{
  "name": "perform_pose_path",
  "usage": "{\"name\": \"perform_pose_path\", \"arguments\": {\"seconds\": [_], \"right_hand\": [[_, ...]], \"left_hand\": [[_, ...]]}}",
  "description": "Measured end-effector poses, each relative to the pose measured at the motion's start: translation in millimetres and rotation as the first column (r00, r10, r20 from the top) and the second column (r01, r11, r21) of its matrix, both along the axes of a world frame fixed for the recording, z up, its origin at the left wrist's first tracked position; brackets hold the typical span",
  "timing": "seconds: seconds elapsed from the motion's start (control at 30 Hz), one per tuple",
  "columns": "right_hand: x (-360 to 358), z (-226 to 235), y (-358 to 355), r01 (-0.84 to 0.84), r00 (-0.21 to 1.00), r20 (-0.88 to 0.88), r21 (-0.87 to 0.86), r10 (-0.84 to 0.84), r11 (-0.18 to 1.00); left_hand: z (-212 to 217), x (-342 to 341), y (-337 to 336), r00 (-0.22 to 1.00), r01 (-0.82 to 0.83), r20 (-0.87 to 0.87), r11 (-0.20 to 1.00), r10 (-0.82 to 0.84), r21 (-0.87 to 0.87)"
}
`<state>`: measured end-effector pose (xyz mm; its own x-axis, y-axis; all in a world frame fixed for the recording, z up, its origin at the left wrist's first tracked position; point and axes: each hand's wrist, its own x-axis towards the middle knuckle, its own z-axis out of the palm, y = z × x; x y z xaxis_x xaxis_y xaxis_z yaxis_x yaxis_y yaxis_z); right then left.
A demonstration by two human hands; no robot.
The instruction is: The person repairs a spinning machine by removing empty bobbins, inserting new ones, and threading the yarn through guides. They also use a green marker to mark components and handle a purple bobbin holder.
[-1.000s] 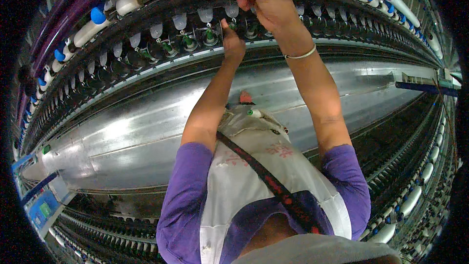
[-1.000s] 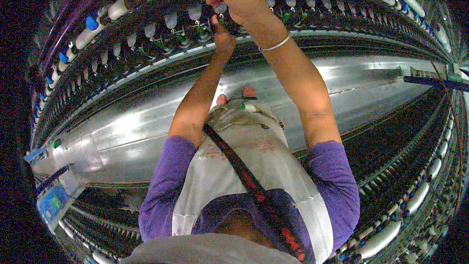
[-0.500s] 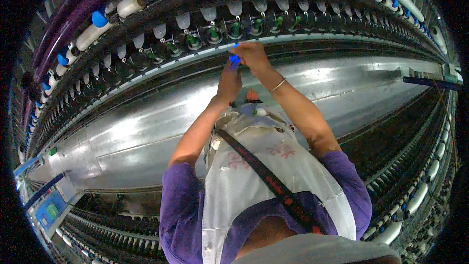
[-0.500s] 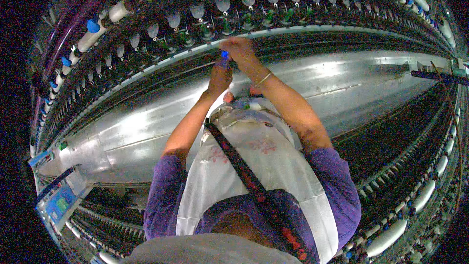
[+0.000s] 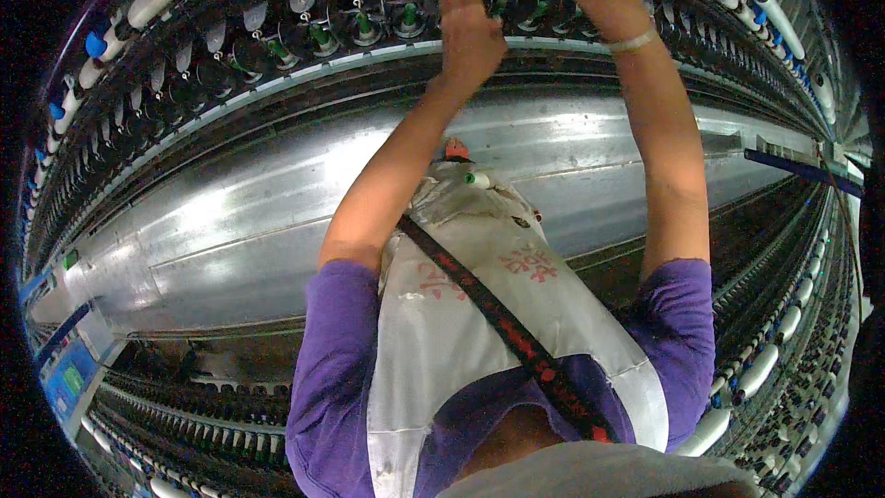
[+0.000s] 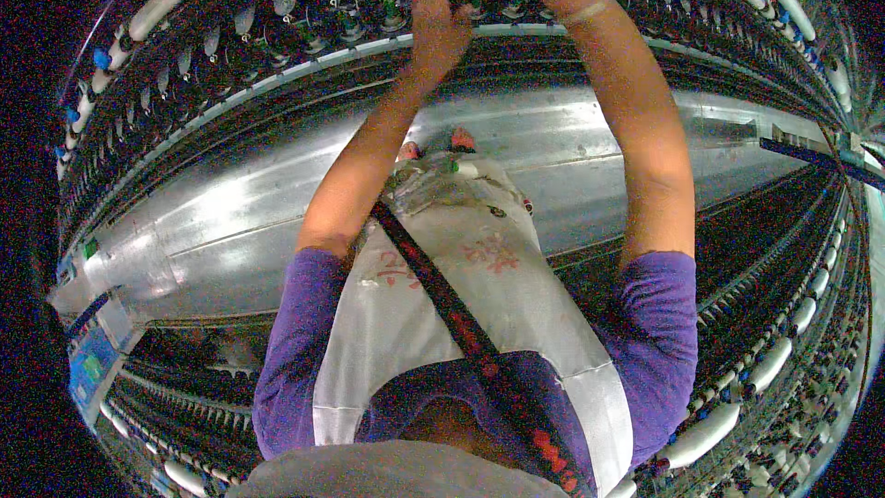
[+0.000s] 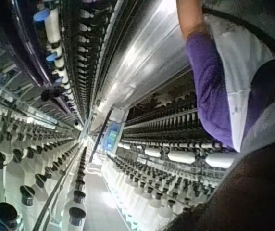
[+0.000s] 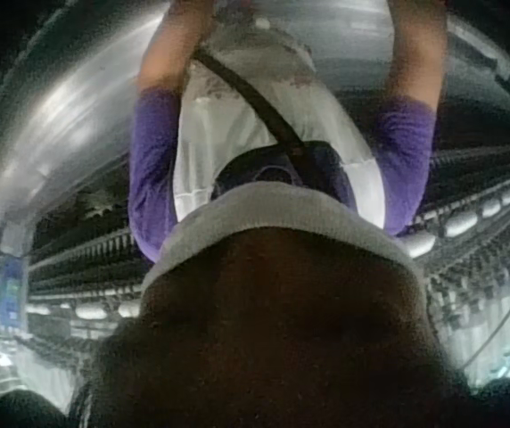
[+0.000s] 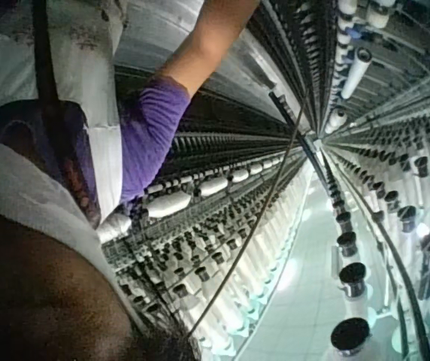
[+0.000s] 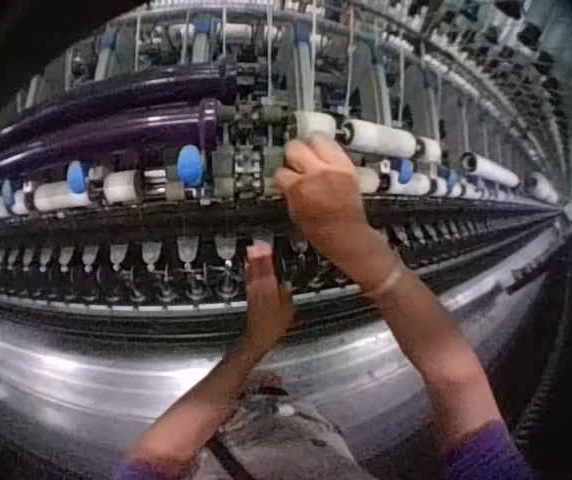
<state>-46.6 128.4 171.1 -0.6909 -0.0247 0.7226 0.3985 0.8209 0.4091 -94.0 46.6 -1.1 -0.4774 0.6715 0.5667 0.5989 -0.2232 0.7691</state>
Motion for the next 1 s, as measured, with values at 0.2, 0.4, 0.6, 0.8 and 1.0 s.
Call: {"name": "perform_pose_path", "arguments": {"seconds": [0.2, 0.4, 0.6, 0.8, 1.0], "right_hand": [[-8.3, 6.5, 4.4, -0.073, 0.997, 0.019, 0.011, 0.073, 0.997], [89.9, -71.7, -4.6, 0.13, 0.983, -0.076, -0.346, -0.166, 0.929], [61.5, -254.0, -51.4, -0.003, 0.944, -0.134, -0.916, -0.3, 0.4], [7.4, -197.5, -45.7, -0.082, 0.995, -0.014, -0.671, 0.098, 0.737], [48.3, -27.6, -5.1, 0.189, 0.981, -0.002, -0.185, -0.192, 0.964]], "left_hand": [[43.8, -9.5, -16.9, 0.876, -0.104, -0.48, 0.991, 0.054, -0.079], [-45.5, 3.2, -114.8, 0.842, 0.303, -0.201, 0.747, -0.501, -0.592], [-102.3, -13.7, -135.0, 0.735, 0.326, 0.024, 0.322, -0.678, -0.889], [-104.8, -20.9, -102.6, 0.638, 0.317, -0.176, 0.464, -0.75, -0.827], [-27.4, -8.5, -37.0, 0.892, 0.285, -0.316, 0.945, -0.323, -0.163]]}}
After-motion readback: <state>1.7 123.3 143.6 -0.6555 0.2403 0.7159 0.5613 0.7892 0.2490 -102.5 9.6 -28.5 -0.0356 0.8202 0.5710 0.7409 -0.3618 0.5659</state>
